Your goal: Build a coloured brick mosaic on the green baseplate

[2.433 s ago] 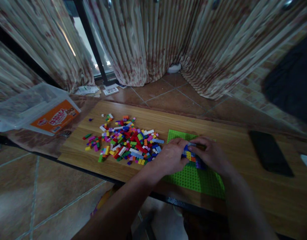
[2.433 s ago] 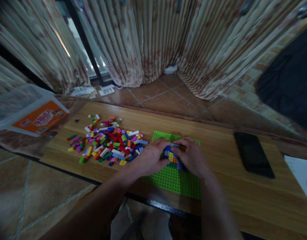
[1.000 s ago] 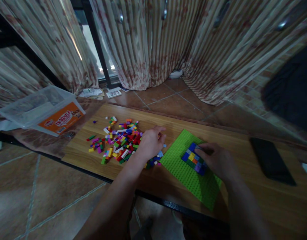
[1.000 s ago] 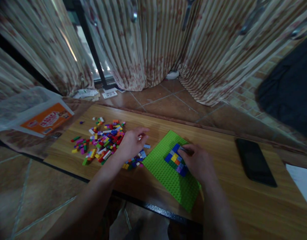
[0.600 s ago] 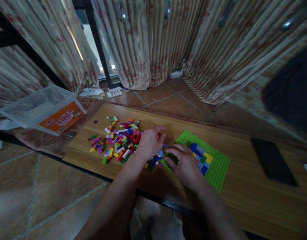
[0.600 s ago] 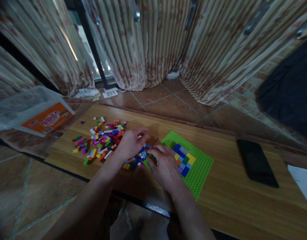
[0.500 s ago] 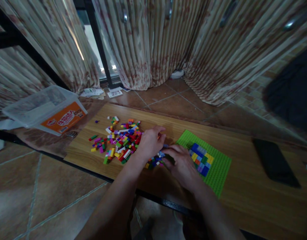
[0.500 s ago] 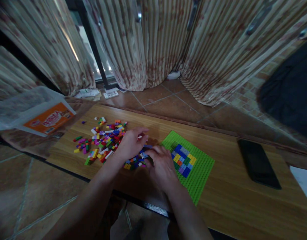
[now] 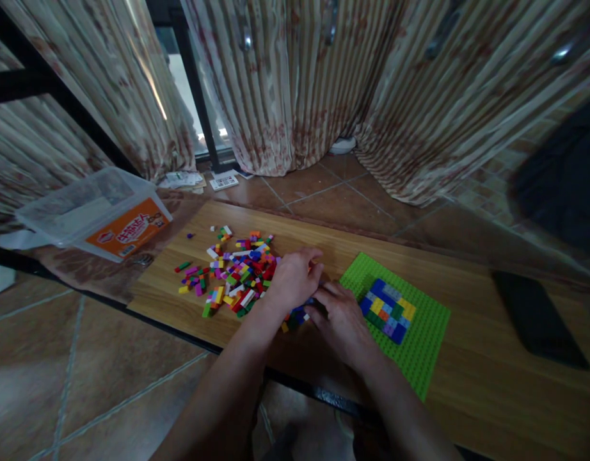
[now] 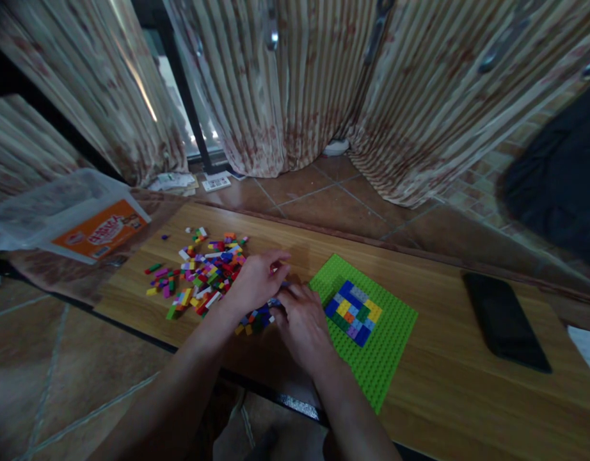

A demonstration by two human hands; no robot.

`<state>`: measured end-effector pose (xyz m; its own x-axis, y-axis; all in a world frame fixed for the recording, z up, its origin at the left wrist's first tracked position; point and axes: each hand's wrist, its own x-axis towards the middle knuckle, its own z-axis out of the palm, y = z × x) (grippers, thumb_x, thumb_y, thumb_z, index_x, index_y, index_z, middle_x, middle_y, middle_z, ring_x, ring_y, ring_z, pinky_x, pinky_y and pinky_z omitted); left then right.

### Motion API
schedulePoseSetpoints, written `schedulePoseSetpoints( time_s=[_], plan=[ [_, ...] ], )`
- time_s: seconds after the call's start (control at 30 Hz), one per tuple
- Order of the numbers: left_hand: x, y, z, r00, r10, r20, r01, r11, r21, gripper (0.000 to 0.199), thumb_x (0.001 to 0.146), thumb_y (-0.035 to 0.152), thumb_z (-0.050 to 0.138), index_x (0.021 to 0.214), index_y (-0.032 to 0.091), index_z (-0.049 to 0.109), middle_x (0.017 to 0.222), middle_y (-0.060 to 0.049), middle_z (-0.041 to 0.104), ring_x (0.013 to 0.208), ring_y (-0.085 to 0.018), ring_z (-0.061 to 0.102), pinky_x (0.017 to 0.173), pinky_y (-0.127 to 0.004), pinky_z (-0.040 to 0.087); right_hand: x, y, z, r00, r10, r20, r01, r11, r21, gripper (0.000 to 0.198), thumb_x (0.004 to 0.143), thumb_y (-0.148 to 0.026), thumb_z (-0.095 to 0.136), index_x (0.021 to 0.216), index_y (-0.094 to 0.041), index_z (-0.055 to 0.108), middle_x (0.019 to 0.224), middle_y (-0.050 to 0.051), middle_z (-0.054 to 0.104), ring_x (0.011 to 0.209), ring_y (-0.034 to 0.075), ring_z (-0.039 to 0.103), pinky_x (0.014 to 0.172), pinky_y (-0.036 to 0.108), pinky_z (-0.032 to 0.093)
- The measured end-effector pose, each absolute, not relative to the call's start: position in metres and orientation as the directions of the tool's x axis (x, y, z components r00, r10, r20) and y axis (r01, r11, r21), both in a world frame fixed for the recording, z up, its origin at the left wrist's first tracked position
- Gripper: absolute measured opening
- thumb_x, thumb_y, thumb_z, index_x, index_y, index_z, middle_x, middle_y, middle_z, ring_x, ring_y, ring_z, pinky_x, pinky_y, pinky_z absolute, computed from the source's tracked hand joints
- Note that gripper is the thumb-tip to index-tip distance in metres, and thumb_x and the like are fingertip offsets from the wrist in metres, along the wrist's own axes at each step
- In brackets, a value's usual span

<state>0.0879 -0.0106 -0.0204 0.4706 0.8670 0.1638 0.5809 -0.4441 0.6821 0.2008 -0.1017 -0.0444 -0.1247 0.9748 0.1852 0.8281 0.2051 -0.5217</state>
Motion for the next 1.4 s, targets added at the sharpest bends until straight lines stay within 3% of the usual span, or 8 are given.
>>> schedulePoseSetpoints(
  time_s=[0.57, 0.73, 0.8, 0.93, 1.07, 1.23, 1.4],
  plan=[
    [0.080, -0.003, -0.019, 0.393, 0.893, 0.221, 0.530, -0.416, 0.739, 0.025, 0.086, 0.018, 0.055, 0.107, 0.018, 0.067, 0.100, -0.006, 0.075, 0.088, -0.017, 0.070, 0.085, -0.030, 0.055, 0.205, -0.098, -0.058, -0.017, 0.958, 0.286, 0.817, 0.178, -0.549, 0.022, 0.091, -0.019, 0.048, 0.104, -0.023, 0.066, 0.099, 0.007, 0.068, 0.094, 0.023, 0.062, 0.087, 0.040, 0.047],
    [0.052, 0.008, -0.011, 0.317, 0.924, 0.213, 0.562, -0.364, 0.743, 0.018, 0.085, 0.017, 0.055, 0.095, 0.017, 0.070, 0.090, -0.004, 0.074, 0.079, -0.015, 0.067, 0.078, -0.027, 0.053, 0.207, -0.098, -0.060, 0.002, 0.954, 0.301, 0.818, 0.172, -0.548, 0.020, 0.092, -0.024, 0.052, 0.105, -0.023, 0.066, 0.102, 0.007, 0.070, 0.096, 0.024, 0.063, 0.088, 0.042, 0.048],
    [0.032, 0.010, -0.006, 0.306, 0.937, 0.171, 0.622, -0.333, 0.709, 0.014, 0.084, 0.020, 0.057, 0.087, 0.017, 0.070, 0.079, -0.003, 0.072, 0.072, -0.015, 0.065, 0.070, -0.025, 0.051, 0.208, -0.098, -0.058, 0.007, 0.955, 0.295, 0.814, 0.165, -0.556, 0.020, 0.092, -0.026, 0.052, 0.106, -0.023, 0.066, 0.102, 0.007, 0.070, 0.095, 0.024, 0.063, 0.087, 0.042, 0.048],
    [-0.008, 0.007, 0.006, 0.254, 0.965, 0.062, 0.770, -0.240, 0.591, 0.025, 0.078, 0.038, 0.066, 0.091, 0.017, 0.070, 0.070, 0.000, 0.067, 0.064, -0.015, 0.061, 0.059, -0.024, 0.045, 0.209, -0.099, -0.052, 0.031, 0.956, 0.290, 0.800, 0.150, -0.580, 0.020, 0.094, -0.029, 0.051, 0.105, -0.022, 0.067, 0.099, 0.007, 0.070, 0.093, 0.023, 0.064, 0.087, 0.041, 0.048],
    [-0.026, -0.001, 0.013, 0.214, 0.977, -0.013, 0.872, -0.185, 0.453, 0.035, 0.070, 0.037, 0.073, 0.099, 0.019, 0.071, 0.080, -0.003, 0.068, 0.073, -0.020, 0.063, 0.066, -0.029, 0.048, 0.210, -0.101, -0.049, 0.048, 0.952, 0.301, 0.796, 0.146, -0.587, 0.019, 0.094, -0.030, 0.051, 0.102, -0.023, 0.067, 0.098, 0.006, 0.070, 0.092, 0.023, 0.065, 0.086, 0.041, 0.049],
    [-0.026, -0.006, 0.006, 0.265, 0.964, 0.013, 0.915, -0.256, 0.313, 0.030, 0.070, 0.024, 0.071, 0.099, 0.018, 0.071, 0.093, -0.008, 0.067, 0.087, -0.024, 0.065, 0.078, -0.033, 0.051, 0.209, -0.105, -0.051, 0.044, 0.953, 0.300, 0.800, 0.146, -0.582, 0.019, 0.095, -0.029, 0.051, 0.098, -0.022, 0.068, 0.099, 0.006, 0.070, 0.092, 0.022, 0.066, 0.086, 0.039, 0.048],
    [-0.029, -0.001, -0.002, 0.253, 0.966, 0.057, 0.918, -0.258, 0.302, 0.024, 0.070, 0.018, 0.066, 0.094, 0.017, 0.071, 0.091, -0.008, 0.067, 0.092, -0.025, 0.064, 0.083, -0.033, 0.050, 0.207, -0.105, -0.050, 0.055, 0.949, 0.310, 0.808, 0.140, -0.573, 0.019, 0.094, -0.029, 0.052, 0.096, -0.022, 0.069, 0.097, 0.006, 0.071, 0.091, 0.022, 0.067, 0.085, 0.038, 0.048]
  ],
)
